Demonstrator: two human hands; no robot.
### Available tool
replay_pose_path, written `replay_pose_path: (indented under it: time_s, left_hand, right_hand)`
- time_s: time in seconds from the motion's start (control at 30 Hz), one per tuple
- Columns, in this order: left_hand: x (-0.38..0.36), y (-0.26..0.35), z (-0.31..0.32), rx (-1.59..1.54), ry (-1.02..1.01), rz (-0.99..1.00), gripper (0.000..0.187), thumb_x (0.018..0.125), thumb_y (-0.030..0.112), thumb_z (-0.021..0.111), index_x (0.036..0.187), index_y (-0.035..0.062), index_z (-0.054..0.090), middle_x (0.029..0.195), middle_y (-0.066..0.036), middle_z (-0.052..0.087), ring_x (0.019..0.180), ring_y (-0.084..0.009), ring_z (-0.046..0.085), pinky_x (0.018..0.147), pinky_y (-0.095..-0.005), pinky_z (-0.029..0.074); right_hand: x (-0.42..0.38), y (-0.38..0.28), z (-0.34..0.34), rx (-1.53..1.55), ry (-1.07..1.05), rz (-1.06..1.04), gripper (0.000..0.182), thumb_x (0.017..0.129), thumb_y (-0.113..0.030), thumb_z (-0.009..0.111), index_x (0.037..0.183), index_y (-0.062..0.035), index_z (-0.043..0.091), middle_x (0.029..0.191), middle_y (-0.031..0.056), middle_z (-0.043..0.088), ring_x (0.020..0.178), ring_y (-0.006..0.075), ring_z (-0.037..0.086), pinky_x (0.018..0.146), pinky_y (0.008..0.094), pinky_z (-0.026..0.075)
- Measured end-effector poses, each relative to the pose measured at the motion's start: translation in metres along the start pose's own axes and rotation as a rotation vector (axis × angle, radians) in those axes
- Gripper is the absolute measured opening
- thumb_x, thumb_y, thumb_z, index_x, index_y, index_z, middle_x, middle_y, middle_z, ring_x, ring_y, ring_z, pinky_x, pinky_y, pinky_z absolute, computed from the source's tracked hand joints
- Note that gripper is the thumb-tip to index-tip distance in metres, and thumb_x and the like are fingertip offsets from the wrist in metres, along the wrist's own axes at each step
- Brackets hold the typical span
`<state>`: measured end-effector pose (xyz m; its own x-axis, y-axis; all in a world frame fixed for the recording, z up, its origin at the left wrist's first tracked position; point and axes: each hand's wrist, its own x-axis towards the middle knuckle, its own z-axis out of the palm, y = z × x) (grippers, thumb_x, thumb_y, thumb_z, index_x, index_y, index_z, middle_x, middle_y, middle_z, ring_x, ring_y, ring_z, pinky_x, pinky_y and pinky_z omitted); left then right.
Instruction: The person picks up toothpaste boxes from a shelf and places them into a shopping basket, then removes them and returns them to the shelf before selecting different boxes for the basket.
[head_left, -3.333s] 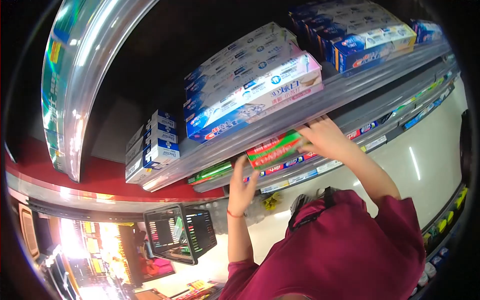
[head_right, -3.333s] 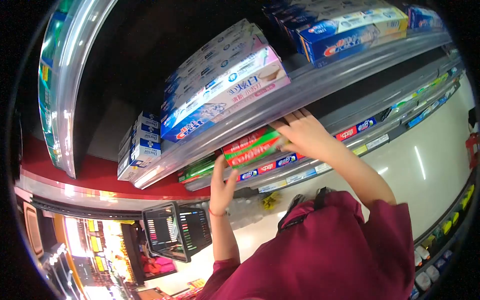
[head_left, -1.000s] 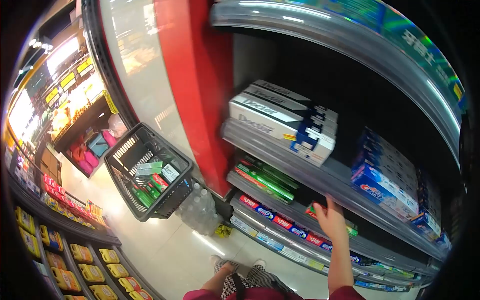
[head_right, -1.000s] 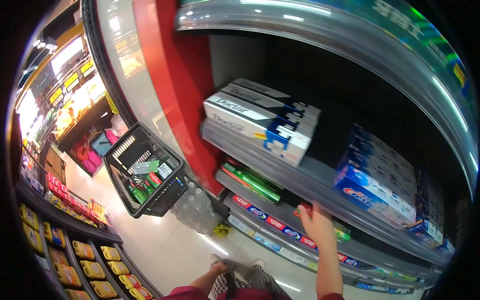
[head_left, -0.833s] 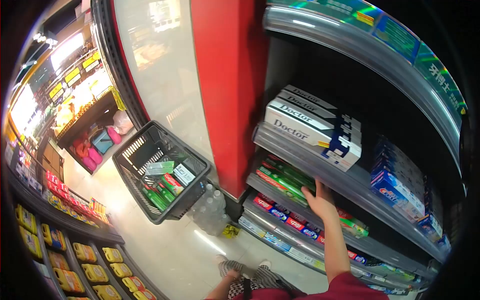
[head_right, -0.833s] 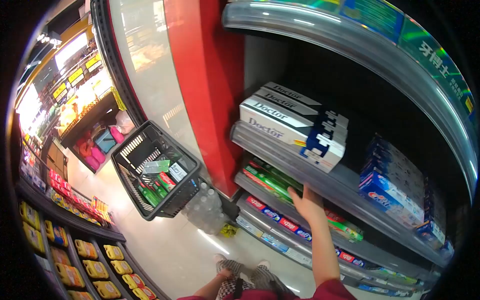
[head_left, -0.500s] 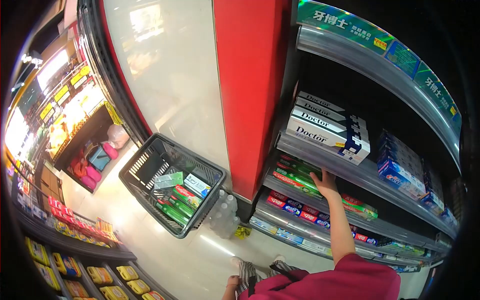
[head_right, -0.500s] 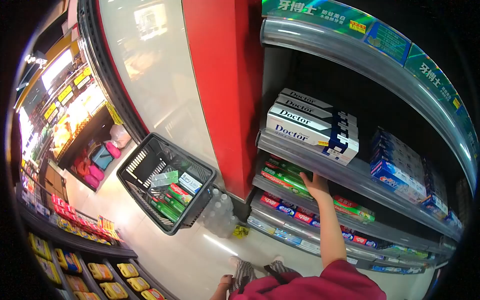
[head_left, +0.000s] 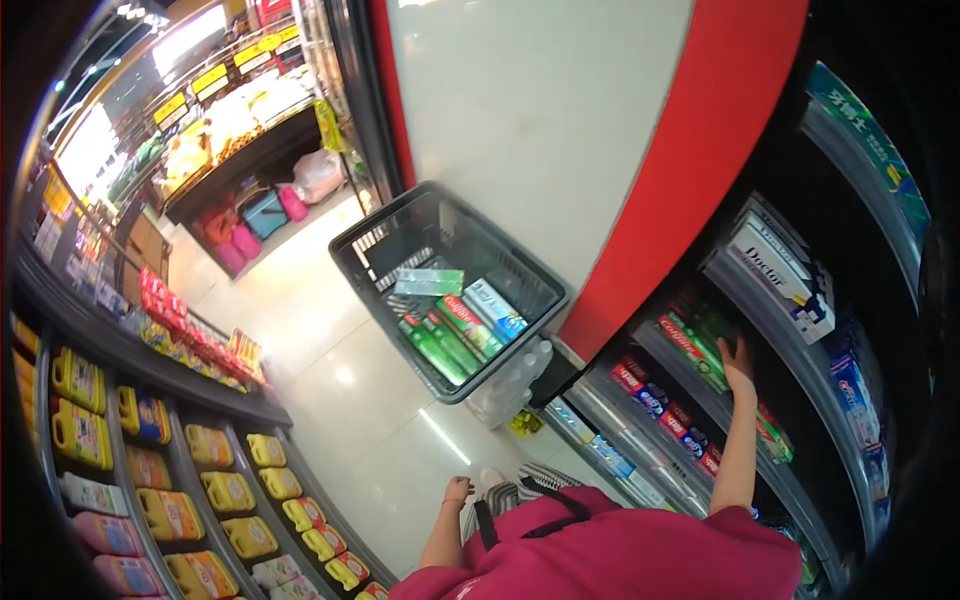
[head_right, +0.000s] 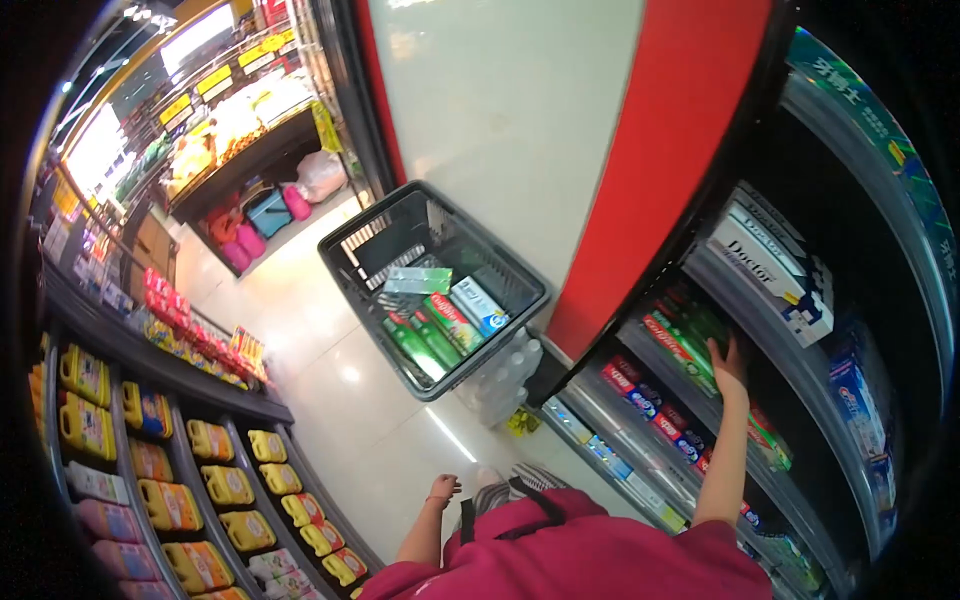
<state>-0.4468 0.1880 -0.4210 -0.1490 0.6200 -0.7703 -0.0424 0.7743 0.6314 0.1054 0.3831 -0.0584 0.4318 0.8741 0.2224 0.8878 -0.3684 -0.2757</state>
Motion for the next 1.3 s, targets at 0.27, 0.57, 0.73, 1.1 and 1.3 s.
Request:
replay_pose_path:
  time_s: [0.27,0.57,0.73,1.1,1.3]
  left_hand:
    - [-0.066,-0.088,-0.018,-0.112,0.143,-0.253,0.035,0.086,0.026,0.052,0.107,-0.0019,0.057,0.093,-0.016,0.066,0.077,-0.0249,0.066,0.058,-0.0330,0.048]
    - [-0.107,-0.184,-0.042,0.188,0.202,-0.344,0.035,0.082,0.026,0.051,0.100,-0.0019,0.062,0.084,-0.014,0.066,0.074,-0.0235,0.063,0.062,-0.0369,0.050]
    - [-0.080,-0.119,-0.111,-0.327,0.382,-0.202,0.036,0.082,0.028,0.051,0.102,-0.0004,0.060,0.079,-0.013,0.064,0.074,-0.0237,0.062,0.062,-0.0386,0.050]
    - [-0.013,0.437,-0.256,0.443,0.723,0.969,0.020,0.086,0.004,0.050,0.104,-0.0004,0.057,0.103,-0.013,0.059,0.099,-0.0243,0.055,0.086,-0.0321,0.043]
    - [-0.008,0.577,-0.159,0.809,0.128,1.287,0.028,0.077,-0.004,0.055,0.105,0.0033,0.057,0.099,-0.013,0.059,0.095,-0.0284,0.056,0.082,-0.0356,0.044]
  right_hand:
    - [-0.073,-0.253,-0.026,0.459,0.137,-0.685,0.020,0.075,-0.007,0.062,0.095,-0.0018,0.059,0.099,0.0157,0.060,0.095,0.0334,0.057,0.085,0.0397,0.044]
    - [-0.123,-0.416,0.060,0.705,-0.436,-1.041,0.021,0.077,-0.015,0.063,0.095,-0.0045,0.061,0.093,0.0134,0.061,0.088,0.0319,0.059,0.078,0.0405,0.047]
    - [-0.121,-0.440,0.109,0.525,-0.619,-1.070,0.029,0.079,-0.024,0.062,0.101,-0.0053,0.060,0.090,0.0122,0.061,0.086,0.0323,0.060,0.076,0.0408,0.047]
    - [-0.144,-0.440,0.172,0.137,-0.897,-0.883,0.039,0.078,-0.032,0.063,0.107,-0.0066,0.056,0.097,0.0167,0.056,0.091,0.0361,0.058,0.081,0.0454,0.046]
    - [-0.140,-0.443,0.176,0.219,-0.936,-0.616,0.038,0.081,-0.033,0.060,0.106,-0.0050,0.055,0.097,0.0163,0.059,0.097,0.0332,0.059,0.083,0.0465,0.045]
